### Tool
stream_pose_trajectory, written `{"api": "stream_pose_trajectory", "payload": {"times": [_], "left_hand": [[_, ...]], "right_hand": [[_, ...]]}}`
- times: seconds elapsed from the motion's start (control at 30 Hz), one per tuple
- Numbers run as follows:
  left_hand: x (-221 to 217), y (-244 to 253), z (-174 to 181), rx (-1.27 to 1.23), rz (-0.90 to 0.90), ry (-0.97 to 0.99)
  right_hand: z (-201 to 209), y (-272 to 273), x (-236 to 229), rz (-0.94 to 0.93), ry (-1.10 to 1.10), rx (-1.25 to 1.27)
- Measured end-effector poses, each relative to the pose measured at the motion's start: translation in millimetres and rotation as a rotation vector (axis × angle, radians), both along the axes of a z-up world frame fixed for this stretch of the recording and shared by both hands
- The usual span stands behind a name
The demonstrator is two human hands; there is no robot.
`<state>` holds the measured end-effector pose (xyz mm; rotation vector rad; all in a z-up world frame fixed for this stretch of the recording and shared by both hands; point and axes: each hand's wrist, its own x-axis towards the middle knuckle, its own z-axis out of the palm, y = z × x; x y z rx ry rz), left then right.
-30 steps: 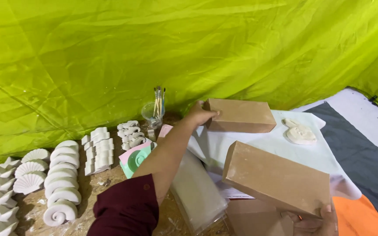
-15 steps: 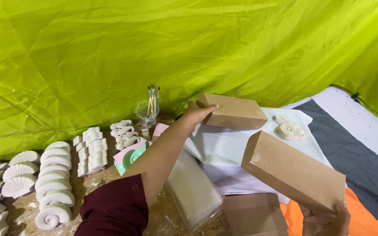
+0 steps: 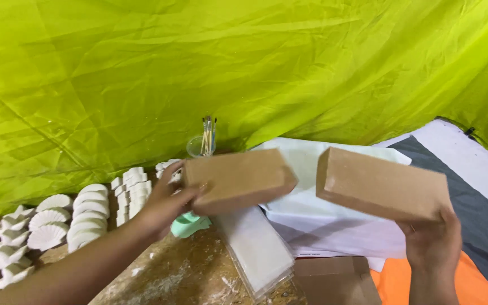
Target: The person packs small white clay figurines into a cardboard box and then folds a new cardboard box into shape.
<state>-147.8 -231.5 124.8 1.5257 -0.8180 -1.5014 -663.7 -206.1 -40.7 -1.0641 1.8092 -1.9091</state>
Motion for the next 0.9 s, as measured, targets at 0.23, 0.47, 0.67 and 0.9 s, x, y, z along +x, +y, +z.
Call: {"api": "stream_pose_trajectory", "payload": {"times": [0.23,0.47,0.67,0.9], "left_hand": [[55.0,121.2,15.4,0.231,0.455,0.152],[208.4,191.1,-212.4,0.008,0.25,0.06],[188.8,201.5,-156.2,0.138,0.214,0.174],[133.6,195.6,-91.5,0.244,0.432,0.282]], "right_hand": [[89.7,-78.2,115.0,0.169,-0.674,0.099],[31.3,-153.3,108.7,0.191,-0.797,0.202],[31.2,-162.3,112.6,0.193,-0.835,0.265],[48.7,-158.1,113.4,0.12,-0.228,0.56]]}}
